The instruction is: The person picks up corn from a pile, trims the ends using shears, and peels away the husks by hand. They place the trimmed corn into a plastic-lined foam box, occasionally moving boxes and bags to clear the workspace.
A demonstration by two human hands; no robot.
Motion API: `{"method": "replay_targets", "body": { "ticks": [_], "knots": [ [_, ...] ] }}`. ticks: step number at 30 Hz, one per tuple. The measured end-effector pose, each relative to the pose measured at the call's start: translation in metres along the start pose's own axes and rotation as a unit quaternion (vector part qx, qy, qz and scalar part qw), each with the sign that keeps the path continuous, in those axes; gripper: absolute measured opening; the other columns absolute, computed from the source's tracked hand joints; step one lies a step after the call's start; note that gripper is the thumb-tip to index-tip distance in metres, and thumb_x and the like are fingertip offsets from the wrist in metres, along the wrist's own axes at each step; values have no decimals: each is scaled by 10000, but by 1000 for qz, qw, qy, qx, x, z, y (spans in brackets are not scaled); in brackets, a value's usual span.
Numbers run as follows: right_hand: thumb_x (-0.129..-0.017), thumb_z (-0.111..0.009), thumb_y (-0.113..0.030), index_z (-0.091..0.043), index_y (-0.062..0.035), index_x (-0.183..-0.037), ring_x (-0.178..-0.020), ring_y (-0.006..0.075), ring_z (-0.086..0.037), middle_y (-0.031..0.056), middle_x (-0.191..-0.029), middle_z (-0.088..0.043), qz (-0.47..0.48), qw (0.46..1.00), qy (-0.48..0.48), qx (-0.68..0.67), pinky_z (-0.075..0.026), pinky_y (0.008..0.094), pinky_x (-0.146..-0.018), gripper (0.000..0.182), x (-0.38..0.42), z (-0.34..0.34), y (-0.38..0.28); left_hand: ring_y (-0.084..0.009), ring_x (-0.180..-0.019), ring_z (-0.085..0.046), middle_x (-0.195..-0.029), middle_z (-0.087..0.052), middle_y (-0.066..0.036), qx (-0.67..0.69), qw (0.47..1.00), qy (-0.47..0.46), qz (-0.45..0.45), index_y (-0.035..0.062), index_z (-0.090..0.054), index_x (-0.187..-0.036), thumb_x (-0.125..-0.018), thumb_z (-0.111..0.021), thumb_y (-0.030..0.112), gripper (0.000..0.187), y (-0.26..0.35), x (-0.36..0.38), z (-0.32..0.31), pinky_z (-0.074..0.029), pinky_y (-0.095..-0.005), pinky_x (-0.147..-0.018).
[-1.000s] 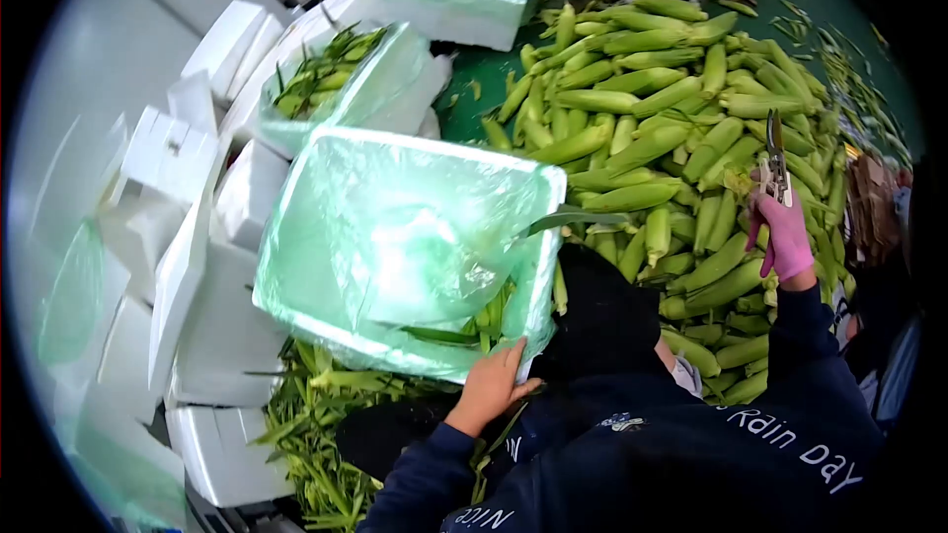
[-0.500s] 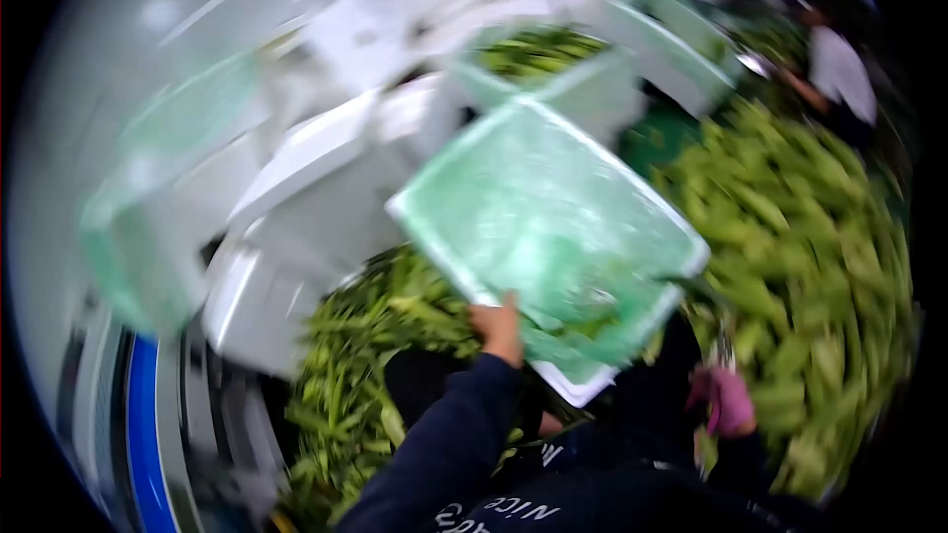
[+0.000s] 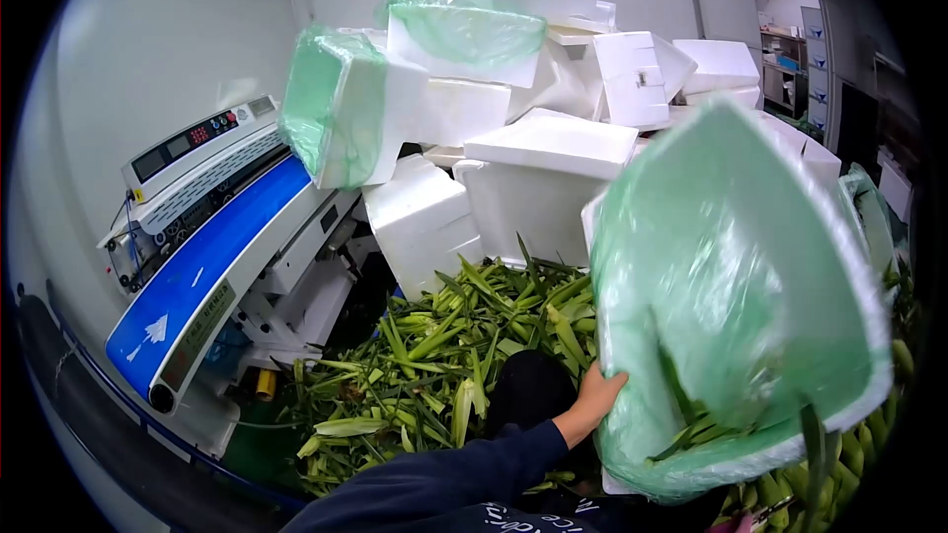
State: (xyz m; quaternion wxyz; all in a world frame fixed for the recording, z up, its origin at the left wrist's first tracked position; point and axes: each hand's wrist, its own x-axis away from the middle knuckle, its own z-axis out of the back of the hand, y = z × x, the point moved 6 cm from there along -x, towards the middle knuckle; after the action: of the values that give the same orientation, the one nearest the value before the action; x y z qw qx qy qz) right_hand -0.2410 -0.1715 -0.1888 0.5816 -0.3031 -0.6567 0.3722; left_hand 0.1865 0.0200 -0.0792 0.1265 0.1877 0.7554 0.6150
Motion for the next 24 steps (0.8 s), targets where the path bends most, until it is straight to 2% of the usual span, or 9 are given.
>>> {"method": "replay_targets", "body": {
  "ticks": [2, 3, 4, 7, 8, 10, 12, 20, 24],
  "knots": [
    [-1007, -490, -417, -491, -119, -1396, -347, 180, -466, 112, -754, -642, 83, 989, -1, -126, -323, 284, -286, 489, -3, -7, -6, -251, -1016, -647, -1163, -647, -172, 65, 997, 0, -39, -66, -459, -1336, -895, -652, 112, 513, 51, -1, -15, -534, -374, -877],
    [-1007, -485, -299, -440, -167, -1487, -655, 273, -679, 196, -1040, -681, 111, 990, -13, 81, -489, 318, -418, 500, -16, -4, -6, -258, -1026, -642, -1176, -640, -174, 64, 995, 9, -72, -64, -442, -1352, -894, -658, 116, 538, 71, -10, -19, -530, -377, -892],
    [-914, -591, -241, -429, -168, -1499, -902, 327, -580, 216, -1237, -507, 211, 948, -4, 239, -431, 339, -674, 611, -47, -9, -9, -265, -1035, -637, -1190, -634, -176, 62, 993, 15, -102, -61, -424, -1368, -893, -665, 121, 563, 88, -19, -24, -525, -380, -906],
    [-976, -548, -314, -521, -63, -1299, -793, 222, -555, 77, -974, -544, 482, 844, -134, 194, -466, 360, -729, 410, 35, -67, -49, -299, -1125, -593, -1256, -593, -202, -21, 983, 68, -170, -64, -419, -1367, -867, -656, 90, 575, 138, -59, -34, -484, -400, -978],
    [-996, -534, -338, -552, -27, -1233, -757, 187, -547, 31, -887, -556, 486, 841, -178, 158, -477, 367, -747, 391, 57, -81, -63, -323, -1144, -587, -1276, -584, -218, -140, 970, 73, -183, -69, -424, -1366, -855, -677, 101, 595, 165, -69, -34, -471, -413, -1000],
    [-1011, -522, -339, -583, -54, -1091, -686, 146, -528, 46, -820, -562, 202, 958, -168, 115, -432, 310, -632, 303, 70, -88, -77, -312, -1113, -606, -1218, -623, -202, -216, 943, 73, -243, -59, -500, -1316, -876, -668, 156, 517, 200, -135, -23, -490, -429, -970],
    [-1014, -515, -365, -606, -44, -986, -649, 159, -584, 113, -942, -625, 169, 965, -191, 53, -447, 319, -574, 334, 78, -81, -89, -301, -1082, -625, -1160, -662, -186, -266, 917, 62, -290, -48, -575, -1265, -897, -659, 211, 458, 223, -192, -10, -509, -445, -940],
    [-940, -621, -287, -550, 52, -1199, -734, 188, -597, 106, -1003, -602, 259, 953, -132, -82, -481, 267, -591, 432, 34, -74, -150, -321, -1068, -635, -1152, -671, -185, -607, 691, 48, -391, -15, -597, -1257, -910, -643, 261, 446, 275, -248, -50, -516, -450, -925],
    [-943, -567, -191, -465, 54, -1389, -948, 174, -557, 79, -1156, -602, 250, 934, -223, 120, -467, 299, -888, 519, 37, -74, -181, -332, -1061, -640, -1148, -675, -184, -692, 583, -41, -424, 2, -607, -1254, -917, -635, 286, 441, 227, -263, -114, -519, -452, -918]
  ]
}}
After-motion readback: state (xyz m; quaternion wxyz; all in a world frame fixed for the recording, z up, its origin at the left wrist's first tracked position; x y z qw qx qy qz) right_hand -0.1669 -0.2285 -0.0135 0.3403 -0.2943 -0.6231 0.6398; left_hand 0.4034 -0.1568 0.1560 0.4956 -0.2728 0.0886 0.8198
